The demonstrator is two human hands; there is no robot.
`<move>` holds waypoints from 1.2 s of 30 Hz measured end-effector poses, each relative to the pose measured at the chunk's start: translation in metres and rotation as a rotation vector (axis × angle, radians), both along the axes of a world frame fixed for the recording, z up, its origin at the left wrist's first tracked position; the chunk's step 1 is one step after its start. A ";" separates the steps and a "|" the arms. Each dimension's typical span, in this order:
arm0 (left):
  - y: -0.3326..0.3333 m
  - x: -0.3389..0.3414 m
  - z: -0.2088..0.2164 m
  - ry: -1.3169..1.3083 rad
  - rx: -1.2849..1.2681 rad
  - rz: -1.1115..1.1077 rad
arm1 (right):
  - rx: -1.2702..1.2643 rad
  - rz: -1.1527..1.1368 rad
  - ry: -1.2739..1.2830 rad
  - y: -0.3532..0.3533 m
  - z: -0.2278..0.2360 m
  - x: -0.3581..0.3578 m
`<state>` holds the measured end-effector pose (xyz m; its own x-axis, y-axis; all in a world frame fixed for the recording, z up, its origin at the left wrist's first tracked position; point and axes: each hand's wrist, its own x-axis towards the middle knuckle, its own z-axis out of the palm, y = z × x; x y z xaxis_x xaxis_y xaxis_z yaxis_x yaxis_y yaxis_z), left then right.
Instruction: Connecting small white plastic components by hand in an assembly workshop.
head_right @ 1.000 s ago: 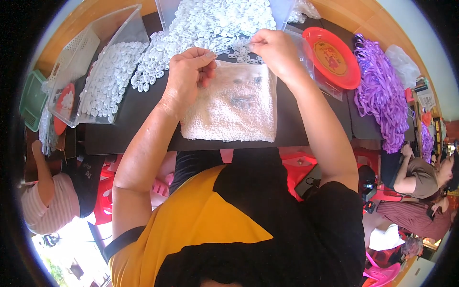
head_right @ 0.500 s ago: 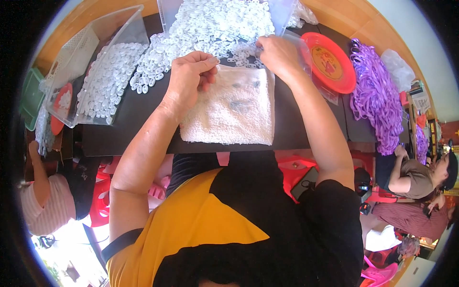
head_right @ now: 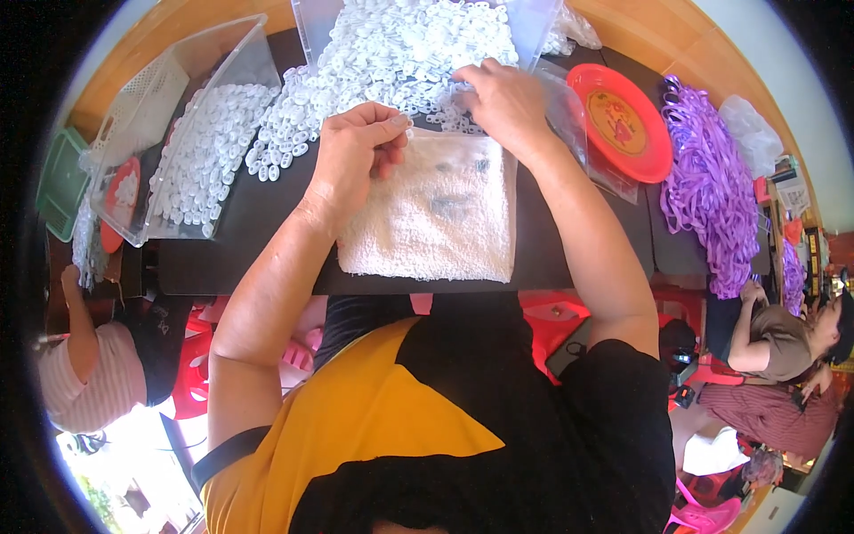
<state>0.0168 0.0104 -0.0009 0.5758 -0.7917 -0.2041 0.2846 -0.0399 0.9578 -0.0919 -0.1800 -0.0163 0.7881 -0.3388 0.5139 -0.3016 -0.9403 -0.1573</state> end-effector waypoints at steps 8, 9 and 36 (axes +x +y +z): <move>-0.001 -0.001 0.000 0.018 -0.033 -0.007 | -0.098 0.044 0.038 -0.003 -0.011 0.007; 0.000 0.000 0.000 0.017 -0.033 -0.005 | 0.012 0.060 -0.017 -0.002 -0.013 0.007; 0.001 -0.003 0.005 -0.008 -0.001 0.014 | 0.170 0.099 0.223 0.038 0.025 -0.049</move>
<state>0.0138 0.0112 0.0036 0.5883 -0.7839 -0.1985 0.2776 -0.0348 0.9601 -0.1405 -0.1419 0.0087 0.9088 -0.3207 0.2670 -0.2543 -0.9329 -0.2550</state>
